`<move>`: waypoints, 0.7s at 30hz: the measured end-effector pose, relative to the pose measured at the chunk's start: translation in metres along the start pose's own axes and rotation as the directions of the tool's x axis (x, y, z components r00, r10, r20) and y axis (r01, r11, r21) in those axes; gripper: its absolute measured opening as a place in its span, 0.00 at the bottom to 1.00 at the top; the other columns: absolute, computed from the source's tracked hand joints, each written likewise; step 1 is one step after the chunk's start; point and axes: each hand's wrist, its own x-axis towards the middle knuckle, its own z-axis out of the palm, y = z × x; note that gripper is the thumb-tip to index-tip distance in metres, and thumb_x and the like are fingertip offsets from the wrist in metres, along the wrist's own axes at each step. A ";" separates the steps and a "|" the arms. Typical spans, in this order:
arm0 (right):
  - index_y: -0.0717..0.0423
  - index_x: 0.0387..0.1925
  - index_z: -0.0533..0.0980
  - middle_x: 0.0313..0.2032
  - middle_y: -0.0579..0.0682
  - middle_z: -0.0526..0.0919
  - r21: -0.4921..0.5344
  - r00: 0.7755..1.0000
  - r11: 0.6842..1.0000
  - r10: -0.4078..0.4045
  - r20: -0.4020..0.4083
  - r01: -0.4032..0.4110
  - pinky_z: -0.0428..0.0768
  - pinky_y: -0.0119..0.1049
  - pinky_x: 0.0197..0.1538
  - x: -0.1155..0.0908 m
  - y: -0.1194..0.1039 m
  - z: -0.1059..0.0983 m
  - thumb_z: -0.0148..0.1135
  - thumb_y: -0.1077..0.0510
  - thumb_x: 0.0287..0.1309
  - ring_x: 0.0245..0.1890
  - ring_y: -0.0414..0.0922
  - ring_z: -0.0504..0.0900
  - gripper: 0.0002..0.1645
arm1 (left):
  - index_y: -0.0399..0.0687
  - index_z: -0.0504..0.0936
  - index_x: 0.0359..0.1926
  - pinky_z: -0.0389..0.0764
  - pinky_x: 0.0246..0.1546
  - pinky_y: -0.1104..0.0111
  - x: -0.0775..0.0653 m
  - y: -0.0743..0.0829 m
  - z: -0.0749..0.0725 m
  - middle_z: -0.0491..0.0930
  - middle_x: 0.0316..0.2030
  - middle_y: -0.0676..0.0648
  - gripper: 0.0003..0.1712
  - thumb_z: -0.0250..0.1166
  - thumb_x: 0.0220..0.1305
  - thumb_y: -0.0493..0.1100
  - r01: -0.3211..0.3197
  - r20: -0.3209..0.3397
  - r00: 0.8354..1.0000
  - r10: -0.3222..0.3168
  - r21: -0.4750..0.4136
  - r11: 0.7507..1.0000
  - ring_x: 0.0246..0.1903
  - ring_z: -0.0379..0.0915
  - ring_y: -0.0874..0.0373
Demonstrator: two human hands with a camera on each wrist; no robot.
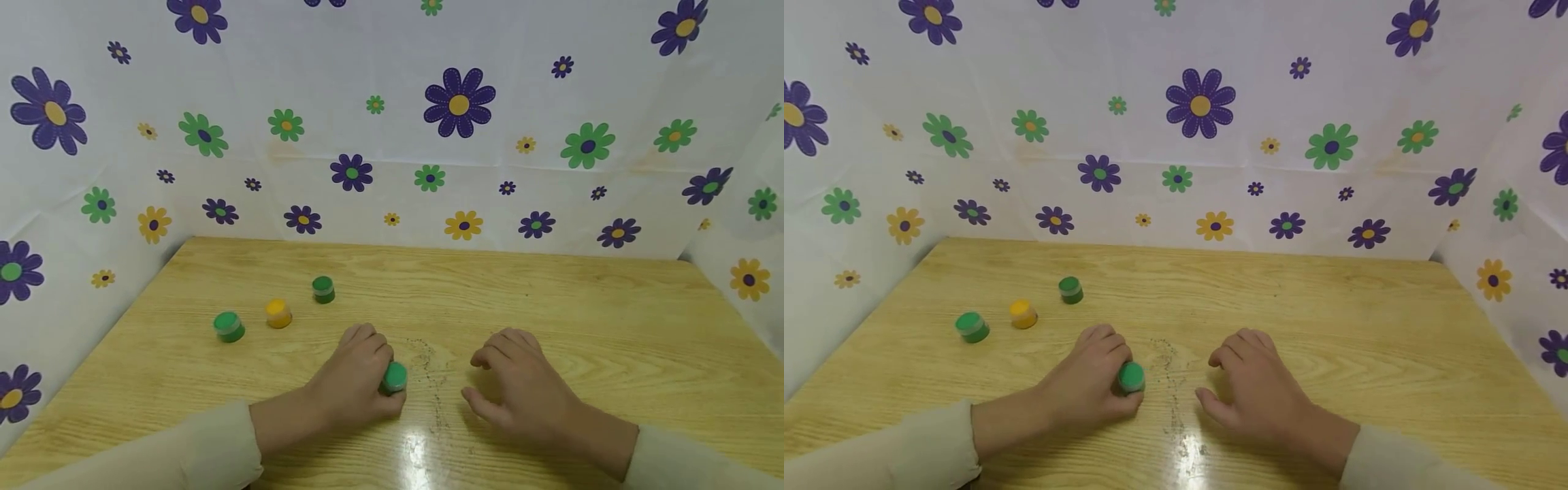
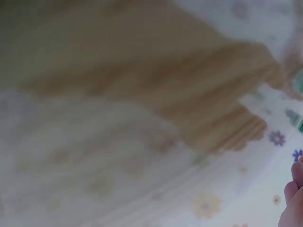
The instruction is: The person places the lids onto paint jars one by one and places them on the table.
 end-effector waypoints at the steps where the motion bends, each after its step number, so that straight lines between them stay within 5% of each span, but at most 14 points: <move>1: 0.51 0.36 0.78 0.33 0.40 0.77 -0.004 1.000 1.000 0.021 0.004 -0.021 0.68 0.44 0.54 0.000 0.003 -0.001 0.69 0.45 0.51 0.40 0.39 0.71 0.17 | 0.46 0.79 0.30 0.67 0.51 0.60 -0.001 -0.004 -0.001 0.74 0.29 0.54 0.17 0.67 0.52 0.55 0.014 -0.001 1.000 -0.014 -0.008 1.000 0.36 0.62 0.58; 7: 0.53 0.37 0.79 0.34 0.43 0.78 -0.011 0.990 0.990 0.141 0.017 -0.141 0.67 0.49 0.56 -0.002 0.025 -0.006 0.68 0.47 0.54 0.40 0.42 0.72 0.16 | 0.47 0.76 0.28 0.64 0.48 0.58 -0.006 -0.028 -0.008 0.71 0.27 0.55 0.14 0.68 0.52 0.51 0.112 0.008 0.994 -0.112 -0.044 0.993 0.35 0.60 0.57; 16: 0.59 0.40 0.81 0.38 0.51 0.82 -0.063 0.959 0.959 0.280 0.051 -0.276 0.67 0.60 0.55 -0.008 0.063 -0.020 0.66 0.50 0.58 0.44 0.52 0.75 0.17 | 0.47 0.73 0.25 0.63 0.51 0.53 -0.011 -0.063 -0.018 0.69 0.27 0.53 0.13 0.67 0.48 0.49 0.180 0.017 0.983 -0.180 0.023 0.983 0.37 0.61 0.52; 21: 0.63 0.42 0.82 0.41 0.56 0.85 -0.125 0.950 0.948 0.303 0.071 -0.293 0.70 0.61 0.52 -0.013 0.085 -0.027 0.65 0.50 0.58 0.47 0.57 0.77 0.19 | 0.44 0.77 0.30 0.64 0.55 0.48 -0.013 -0.077 -0.021 0.74 0.32 0.49 0.16 0.67 0.49 0.51 0.224 0.022 0.974 -0.226 0.047 0.973 0.43 0.65 0.47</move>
